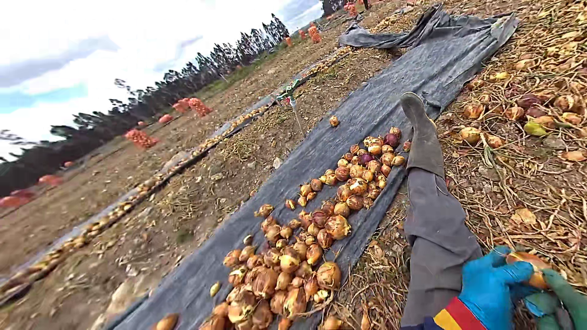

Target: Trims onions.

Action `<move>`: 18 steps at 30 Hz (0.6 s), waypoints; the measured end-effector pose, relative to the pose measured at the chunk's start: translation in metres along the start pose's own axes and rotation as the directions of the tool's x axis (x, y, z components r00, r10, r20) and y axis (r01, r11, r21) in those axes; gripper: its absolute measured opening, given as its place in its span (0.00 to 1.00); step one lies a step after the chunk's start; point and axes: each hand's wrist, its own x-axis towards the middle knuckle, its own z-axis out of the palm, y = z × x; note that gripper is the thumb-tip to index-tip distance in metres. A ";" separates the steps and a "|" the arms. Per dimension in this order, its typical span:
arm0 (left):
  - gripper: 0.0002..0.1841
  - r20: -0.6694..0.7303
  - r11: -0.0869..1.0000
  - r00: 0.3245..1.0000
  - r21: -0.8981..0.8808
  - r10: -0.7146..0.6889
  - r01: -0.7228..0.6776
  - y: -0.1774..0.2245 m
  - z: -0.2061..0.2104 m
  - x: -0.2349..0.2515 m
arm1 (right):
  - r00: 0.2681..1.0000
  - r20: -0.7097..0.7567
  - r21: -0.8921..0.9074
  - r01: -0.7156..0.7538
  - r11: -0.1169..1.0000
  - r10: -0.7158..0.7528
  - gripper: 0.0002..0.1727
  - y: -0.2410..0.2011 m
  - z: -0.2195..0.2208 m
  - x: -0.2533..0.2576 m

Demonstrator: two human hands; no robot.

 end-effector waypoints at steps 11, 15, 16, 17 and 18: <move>0.21 -0.501 0.962 0.850 -0.109 0.164 -0.250 0.110 -0.098 -0.020 | 0.927 0.347 -0.121 0.195 0.973 -0.143 0.35 -0.036 0.044 -0.044; 0.33 -0.681 0.858 0.698 -0.204 0.220 -0.470 0.148 -0.182 -0.016 | 0.993 0.103 -0.152 0.069 0.986 -0.053 0.29 -0.024 -0.030 -0.006; 0.39 -0.668 0.845 0.704 -0.212 0.241 -0.491 0.150 -0.203 -0.013 | 1.000 0.023 -0.157 0.019 0.987 -0.016 0.28 -0.018 -0.050 0.000; 0.42 -0.657 0.856 0.714 -0.202 0.242 -0.476 0.151 -0.211 -0.008 | 0.999 -0.042 -0.158 -0.023 0.987 0.017 0.26 -0.012 -0.068 0.003; 0.40 -0.646 0.881 0.725 -0.168 0.241 -0.443 0.151 -0.200 0.000 | 0.995 -0.097 -0.150 -0.052 0.987 0.037 0.24 -0.005 -0.084 0.005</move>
